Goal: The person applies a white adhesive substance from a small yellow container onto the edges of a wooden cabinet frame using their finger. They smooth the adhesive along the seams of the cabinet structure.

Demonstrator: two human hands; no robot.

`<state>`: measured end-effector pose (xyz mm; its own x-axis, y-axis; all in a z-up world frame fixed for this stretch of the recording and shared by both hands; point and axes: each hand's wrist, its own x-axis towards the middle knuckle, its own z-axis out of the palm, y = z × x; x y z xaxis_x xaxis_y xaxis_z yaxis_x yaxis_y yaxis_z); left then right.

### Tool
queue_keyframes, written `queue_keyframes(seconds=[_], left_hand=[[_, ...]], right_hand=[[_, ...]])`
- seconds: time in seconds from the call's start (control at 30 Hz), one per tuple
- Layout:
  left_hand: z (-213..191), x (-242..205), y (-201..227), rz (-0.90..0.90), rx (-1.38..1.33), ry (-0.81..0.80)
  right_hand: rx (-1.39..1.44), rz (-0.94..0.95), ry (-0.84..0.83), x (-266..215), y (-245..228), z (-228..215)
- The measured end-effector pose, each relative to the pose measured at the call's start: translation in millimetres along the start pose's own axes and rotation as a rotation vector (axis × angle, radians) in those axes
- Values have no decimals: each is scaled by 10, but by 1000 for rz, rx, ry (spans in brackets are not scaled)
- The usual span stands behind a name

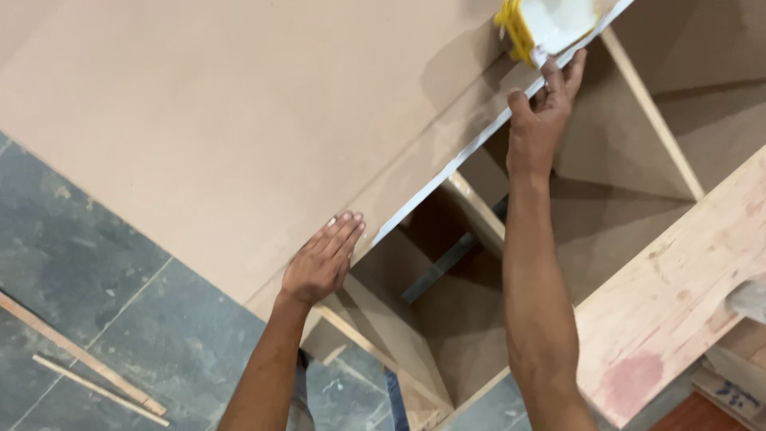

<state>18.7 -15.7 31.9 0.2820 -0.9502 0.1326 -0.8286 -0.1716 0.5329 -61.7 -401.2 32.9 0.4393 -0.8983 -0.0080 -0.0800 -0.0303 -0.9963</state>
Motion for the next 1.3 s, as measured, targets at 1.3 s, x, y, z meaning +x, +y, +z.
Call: queue_keyframes(seconds=[1.3], left_hand=[[75, -1055, -466, 86, 235, 40]], right_hand=[[-1304, -73, -560, -3787, 414, 1017]])
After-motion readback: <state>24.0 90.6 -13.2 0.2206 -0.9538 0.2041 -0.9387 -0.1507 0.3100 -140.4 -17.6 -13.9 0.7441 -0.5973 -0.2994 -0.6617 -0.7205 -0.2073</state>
